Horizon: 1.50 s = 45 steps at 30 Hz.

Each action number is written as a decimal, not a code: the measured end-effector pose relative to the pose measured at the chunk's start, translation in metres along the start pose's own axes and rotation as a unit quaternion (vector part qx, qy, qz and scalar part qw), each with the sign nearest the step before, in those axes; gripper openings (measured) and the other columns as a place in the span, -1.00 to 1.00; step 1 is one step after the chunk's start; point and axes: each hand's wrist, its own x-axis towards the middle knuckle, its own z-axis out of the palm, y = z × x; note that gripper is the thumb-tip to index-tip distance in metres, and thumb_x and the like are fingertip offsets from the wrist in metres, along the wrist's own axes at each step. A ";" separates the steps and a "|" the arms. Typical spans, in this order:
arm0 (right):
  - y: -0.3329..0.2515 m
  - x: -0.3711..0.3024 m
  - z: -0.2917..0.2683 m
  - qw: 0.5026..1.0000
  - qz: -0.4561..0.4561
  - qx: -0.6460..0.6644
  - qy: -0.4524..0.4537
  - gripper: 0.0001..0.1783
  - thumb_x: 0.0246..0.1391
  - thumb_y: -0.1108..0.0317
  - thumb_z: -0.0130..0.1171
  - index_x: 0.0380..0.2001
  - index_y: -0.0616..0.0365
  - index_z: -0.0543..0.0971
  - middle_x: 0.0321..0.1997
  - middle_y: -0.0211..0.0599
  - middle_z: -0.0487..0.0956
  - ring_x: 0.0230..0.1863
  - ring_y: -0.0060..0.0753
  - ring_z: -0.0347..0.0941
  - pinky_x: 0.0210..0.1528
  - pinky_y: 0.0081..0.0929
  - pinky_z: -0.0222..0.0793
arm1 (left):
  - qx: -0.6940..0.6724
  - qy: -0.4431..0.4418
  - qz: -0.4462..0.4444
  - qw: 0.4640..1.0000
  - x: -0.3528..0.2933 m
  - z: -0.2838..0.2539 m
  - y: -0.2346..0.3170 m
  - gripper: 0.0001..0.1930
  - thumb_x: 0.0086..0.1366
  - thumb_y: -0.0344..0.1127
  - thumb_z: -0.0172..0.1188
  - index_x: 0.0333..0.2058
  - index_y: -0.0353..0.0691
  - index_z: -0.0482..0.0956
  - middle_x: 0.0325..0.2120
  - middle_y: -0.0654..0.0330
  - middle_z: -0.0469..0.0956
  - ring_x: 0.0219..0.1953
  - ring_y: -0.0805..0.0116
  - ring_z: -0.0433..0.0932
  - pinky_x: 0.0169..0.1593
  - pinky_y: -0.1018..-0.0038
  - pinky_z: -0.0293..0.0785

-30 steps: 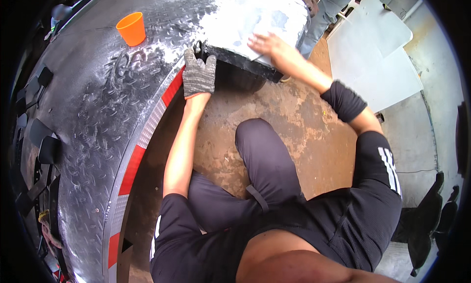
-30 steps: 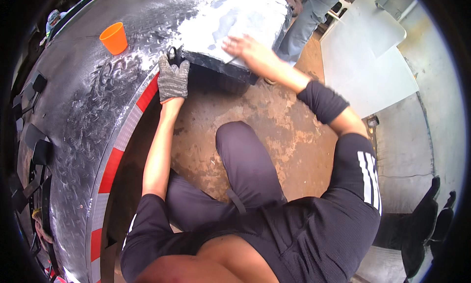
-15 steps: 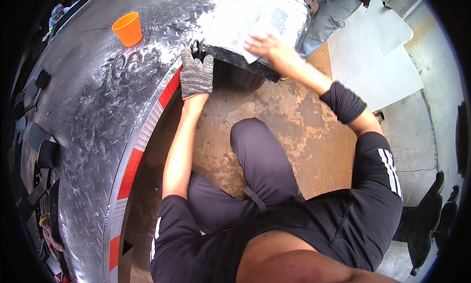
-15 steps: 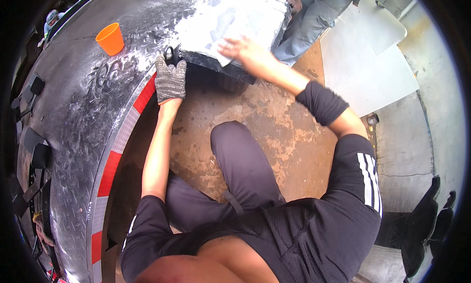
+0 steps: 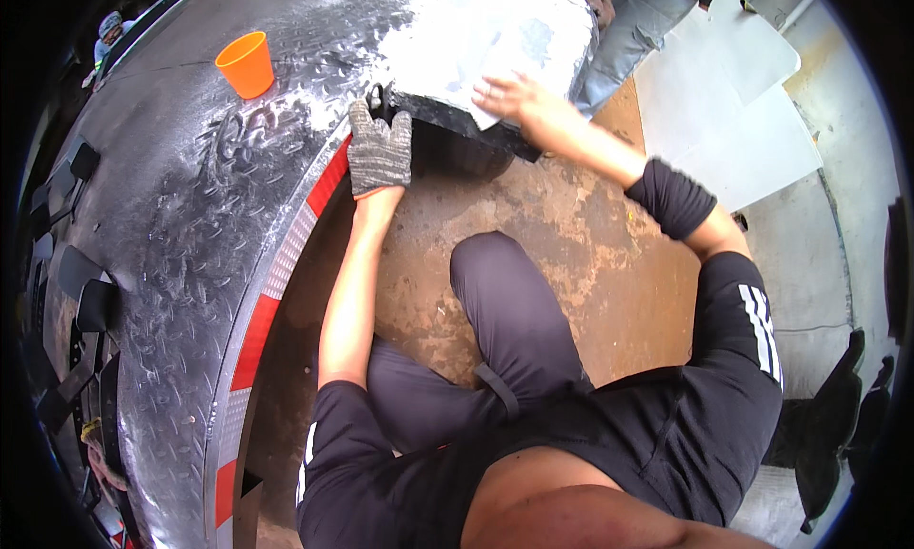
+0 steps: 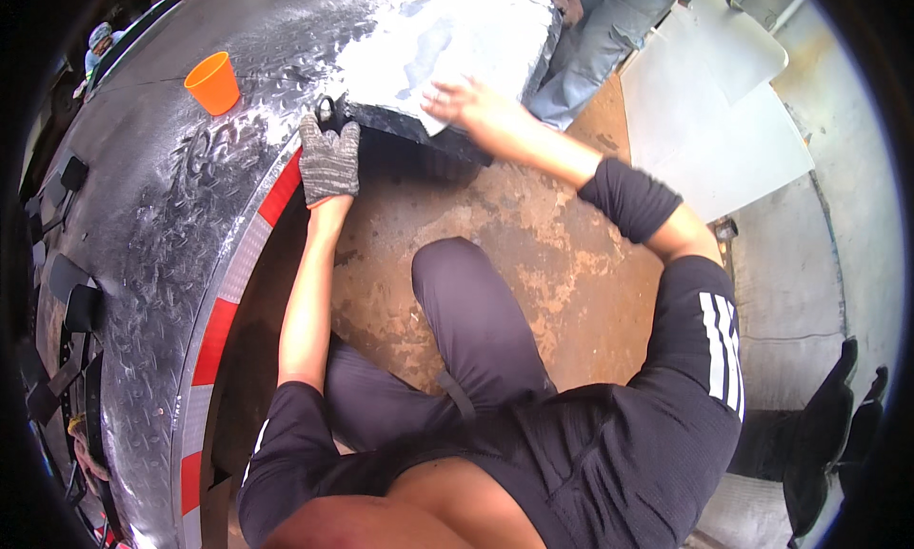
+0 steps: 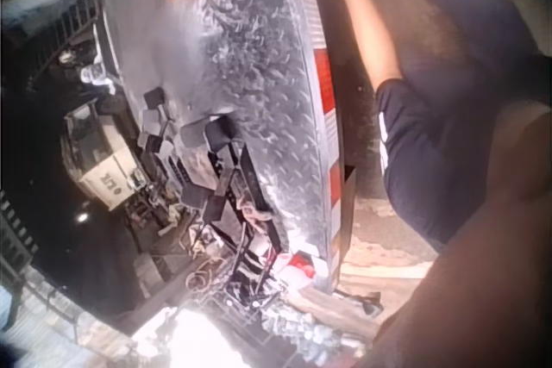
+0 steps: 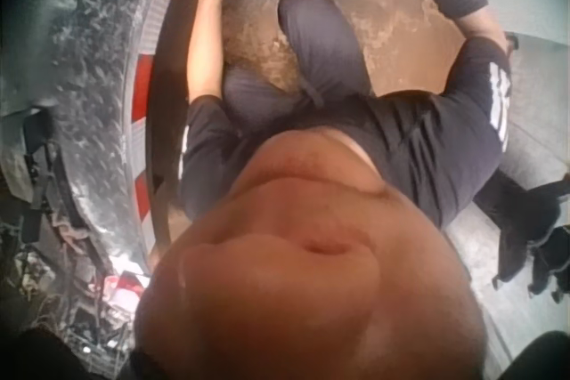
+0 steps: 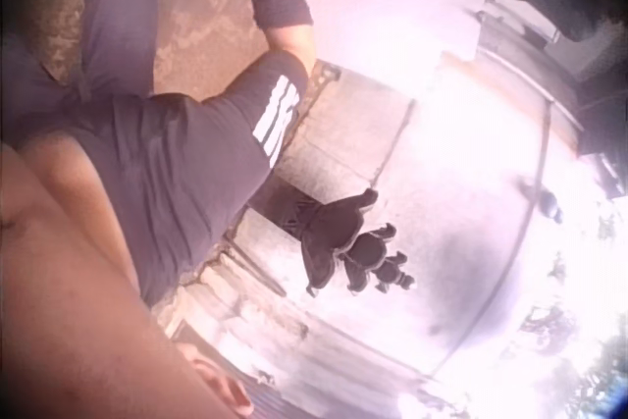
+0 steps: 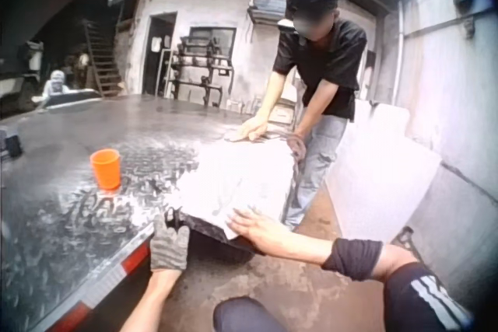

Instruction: The person kneels on the floor and sands a white-painted metal surface using a sanding block. They repeatedly rub the surface, occasionally dipping the block into an orange cup, likely containing water. Another person is visible in the background working on the same surface.

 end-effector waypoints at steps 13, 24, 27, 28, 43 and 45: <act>0.027 0.005 -0.004 0.994 0.096 0.040 0.027 -0.53 0.22 0.36 -0.03 0.20 0.04 0.50 0.34 -0.38 0.44 0.39 -0.19 0.29 0.46 0.04 0.04 | -0.010 0.034 0.078 0.996 0.008 0.013 -0.018 -0.69 0.30 -0.41 0.05 -0.01 -0.15 0.59 0.03 -0.18 0.51 0.29 -0.22 0.27 0.37 -0.03 0.14; 0.027 0.018 -0.016 0.984 0.119 0.131 -0.010 -0.65 0.28 0.29 0.00 0.02 0.16 0.61 0.08 -0.13 0.61 0.33 -0.15 0.34 0.36 -0.14 0.15 | 0.384 -0.035 0.195 0.902 -0.003 0.003 -0.012 -0.48 0.34 -0.21 0.21 0.18 -0.32 0.34 0.10 -0.14 0.42 0.27 0.01 0.33 0.31 0.28 0.29; 0.022 0.015 -0.005 0.981 0.156 0.102 0.058 -0.58 0.12 0.53 0.05 0.07 0.15 0.59 0.17 -0.05 0.55 0.29 -0.05 0.38 0.39 -0.13 0.18 | 0.170 0.002 0.086 0.982 0.001 0.012 -0.013 -0.38 0.34 -0.16 0.22 0.23 -0.37 0.22 0.12 -0.18 0.41 0.25 0.03 0.36 0.24 0.31 0.35; 0.010 -0.001 0.010 0.988 0.123 0.050 0.082 -0.53 0.07 0.60 0.07 0.09 0.14 0.59 0.19 -0.02 0.53 0.28 -0.03 0.39 0.38 -0.11 0.21 | 0.109 -0.017 0.038 0.993 0.003 0.014 0.000 -0.39 0.34 -0.16 0.22 0.23 -0.36 0.23 0.12 -0.19 0.41 0.25 0.01 0.37 0.23 0.31 0.36; 0.009 0.010 0.001 0.957 0.261 0.100 0.075 -0.55 0.11 0.62 -0.01 0.05 0.10 0.62 0.14 0.03 0.56 0.34 -0.01 0.32 0.39 -0.03 0.18 | 0.012 0.013 0.069 0.997 -0.001 0.017 -0.007 -0.71 0.39 -0.29 0.07 0.03 -0.17 0.58 0.17 -0.13 0.43 0.27 -0.19 0.29 0.30 0.15 0.31; -0.023 0.006 0.006 0.983 0.139 0.023 0.119 -0.48 0.07 0.69 0.02 0.05 -0.02 0.64 0.14 0.05 0.56 0.31 0.03 0.36 0.39 -0.03 0.18 | -0.087 0.027 0.044 0.995 -0.003 0.014 -0.017 -0.71 0.36 -0.32 0.08 0.02 -0.15 0.59 0.18 -0.11 0.41 0.26 -0.20 0.29 0.29 0.13 0.31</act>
